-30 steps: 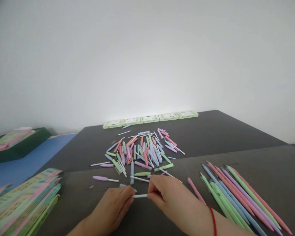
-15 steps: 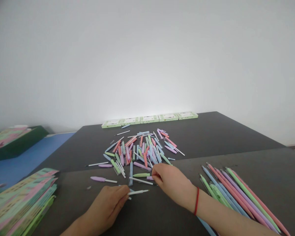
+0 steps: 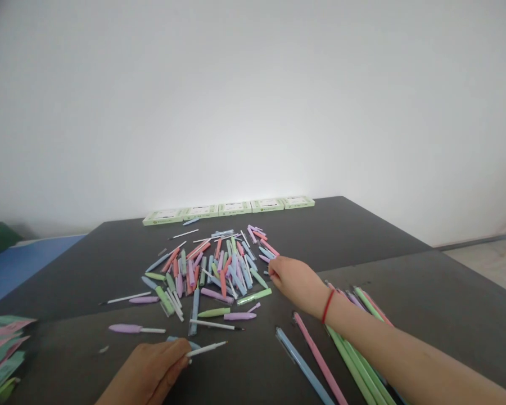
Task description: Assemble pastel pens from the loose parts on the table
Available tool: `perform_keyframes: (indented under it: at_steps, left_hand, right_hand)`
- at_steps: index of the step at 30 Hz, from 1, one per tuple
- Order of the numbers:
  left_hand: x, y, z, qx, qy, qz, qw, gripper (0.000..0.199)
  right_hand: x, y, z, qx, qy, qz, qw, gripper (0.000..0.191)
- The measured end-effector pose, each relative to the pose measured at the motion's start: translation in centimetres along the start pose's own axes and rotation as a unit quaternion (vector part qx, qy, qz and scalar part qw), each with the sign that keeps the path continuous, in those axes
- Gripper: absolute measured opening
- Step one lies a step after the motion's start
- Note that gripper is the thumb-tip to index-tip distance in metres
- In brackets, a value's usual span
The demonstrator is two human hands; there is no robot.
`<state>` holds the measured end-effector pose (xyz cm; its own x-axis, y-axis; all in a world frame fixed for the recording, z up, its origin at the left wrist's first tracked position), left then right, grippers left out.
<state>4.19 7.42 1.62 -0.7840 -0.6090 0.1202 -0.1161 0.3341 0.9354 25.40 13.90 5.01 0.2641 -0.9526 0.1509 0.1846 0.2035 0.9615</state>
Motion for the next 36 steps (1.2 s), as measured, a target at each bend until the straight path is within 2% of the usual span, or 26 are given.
perform_keyframes:
  at_steps: [3, 6, 10, 12, 19, 22, 25, 29, 32, 34, 36]
  left_hand:
    - [-0.1, -0.3, 0.6, 0.011, 0.000, -0.006, 1.000, 0.025]
    - [-0.1, -0.6, 1.0, 0.022, 0.005, -0.006, 1.000, 0.025]
    - [-0.2, -0.7, 1.1, 0.026, -0.012, -0.027, 0.999, 0.024]
    - [-0.2, -0.7, 1.2, 0.026, -0.016, -0.036, 0.999, 0.024]
    - [-0.2, -0.2, 0.5, 0.026, -0.020, -0.032, 0.999, 0.024]
    - [-0.3, 0.2, 0.1, 0.025, -0.013, -0.023, 0.999, 0.025]
    - [-0.2, 0.2, 0.1, 0.026, -0.004, -0.014, 1.000, 0.024]
    - [-0.2, 0.3, 0.3, 0.039, 0.013, -0.018, 0.999, 0.026]
    - [0.0, 0.7, 0.5, 0.050, 0.039, -0.037, 0.997, 0.026]
    - [0.0, 1.1, 0.4, 0.059, 0.048, -0.048, 0.996, 0.025]
    - [0.1, 1.4, 0.2, 0.068, 0.051, -0.056, 0.995, 0.024]
  right_hand:
    - [-1.6, 0.4, -1.9, 0.002, -0.015, 0.009, 1.000, 0.015]
    - [-3.2, 0.4, -2.8, 0.006, -0.015, 0.023, 1.000, 0.014]
    - [-5.3, -0.6, -2.2, 0.010, -0.001, 0.060, 0.998, 0.013]
    - [-6.4, -1.3, -1.7, 0.011, 0.003, 0.081, 0.997, 0.018]
    - [-8.8, -2.7, -0.5, 0.010, -0.022, 0.115, 0.993, 0.027]
    - [-9.2, -2.5, 0.2, -0.008, -0.032, 0.114, 0.993, 0.029]
    - [-8.8, -1.5, 0.7, -0.046, -0.033, 0.100, 0.993, 0.028]
    - [-5.8, -0.1, 2.6, -0.135, 0.013, 0.090, 0.987, 0.018]
    - [-2.0, -0.9, 5.2, -0.228, 0.071, 0.100, 0.966, 0.022]
    - [0.4, -1.7, 6.5, -0.432, 0.102, 0.092, 0.891, 0.017]
    - [2.0, -2.9, 7.1, -0.528, 0.100, 0.083, 0.839, 0.019]
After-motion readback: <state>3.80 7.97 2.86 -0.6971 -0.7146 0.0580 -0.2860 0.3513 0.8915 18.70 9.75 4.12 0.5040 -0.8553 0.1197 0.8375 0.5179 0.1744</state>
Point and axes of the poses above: each hand's wrist, its own x-axis away from the middle knuckle, its own y-axis out of the back of the hand, z = x × y, the point moved 10 cm from there along -x, towards the middle knuckle, and after that the axes turned 11 degrees about z, right-handed, at the moved point
